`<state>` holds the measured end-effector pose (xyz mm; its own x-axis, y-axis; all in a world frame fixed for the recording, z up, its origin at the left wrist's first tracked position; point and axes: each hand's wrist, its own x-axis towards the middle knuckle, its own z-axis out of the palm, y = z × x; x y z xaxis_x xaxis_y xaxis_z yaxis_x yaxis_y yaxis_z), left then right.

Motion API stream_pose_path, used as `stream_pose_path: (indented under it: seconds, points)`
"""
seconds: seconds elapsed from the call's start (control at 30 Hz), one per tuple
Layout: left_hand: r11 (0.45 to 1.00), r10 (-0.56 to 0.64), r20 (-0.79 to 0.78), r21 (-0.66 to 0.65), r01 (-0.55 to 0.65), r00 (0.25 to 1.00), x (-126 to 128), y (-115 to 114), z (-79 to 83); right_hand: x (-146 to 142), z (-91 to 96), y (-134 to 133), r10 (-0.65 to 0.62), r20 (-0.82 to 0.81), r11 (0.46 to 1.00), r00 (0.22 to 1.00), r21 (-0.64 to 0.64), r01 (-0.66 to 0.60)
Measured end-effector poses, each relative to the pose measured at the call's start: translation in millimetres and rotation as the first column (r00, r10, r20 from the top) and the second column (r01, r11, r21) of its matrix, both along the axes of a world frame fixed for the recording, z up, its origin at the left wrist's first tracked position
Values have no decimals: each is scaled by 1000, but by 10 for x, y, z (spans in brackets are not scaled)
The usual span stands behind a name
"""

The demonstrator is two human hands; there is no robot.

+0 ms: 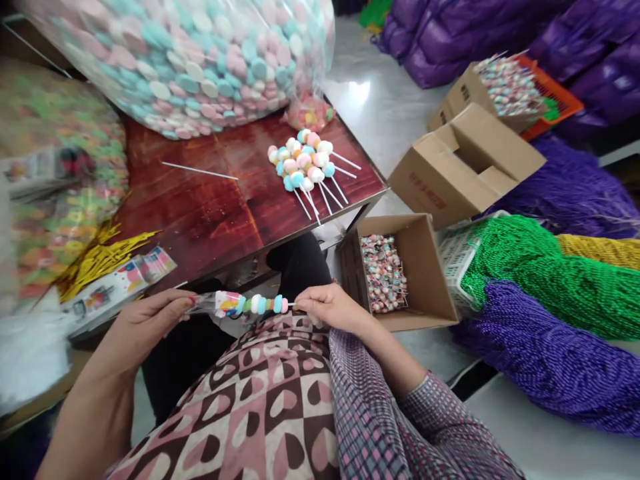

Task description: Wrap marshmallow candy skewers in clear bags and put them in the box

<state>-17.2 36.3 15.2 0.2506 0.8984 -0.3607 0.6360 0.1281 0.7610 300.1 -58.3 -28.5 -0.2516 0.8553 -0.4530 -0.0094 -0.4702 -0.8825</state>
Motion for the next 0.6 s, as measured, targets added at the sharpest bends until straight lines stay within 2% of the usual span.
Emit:
stream_pose_path:
  seconds: [0.1, 0.27, 0.37, 0.47, 0.53, 0.6]
  points:
    - [1000, -9, -6, 10, 9, 1000, 16, -12, -3, 17, -5, 8, -88, -3, 996, 996, 8, 88]
    - [1000, 23, 40, 1, -23, 999, 39, -32, 11, 1, -1, 22, 93, -32, 995, 995, -36, -94]
    - [999, 39, 60, -4, -39, 997, 17, -68, -14, 8, -9, 30, 32, -9, 999, 999, -27, -32]
    - [985, 172, 123, -37, -169, 977, -21, -147, -92, 11, 17, 42, -45, 43, 999, 998, -27, 46]
    - [956, 289, 224, -113, -270, 931, -48, -207, -174, -9, 56, 56, -17, 91, 999, 996, -33, 20]
    - [933, 353, 328, -196, -302, 876, -76, -255, -267, -48, 102, 76, 8, 118, 999, 993, -37, -3]
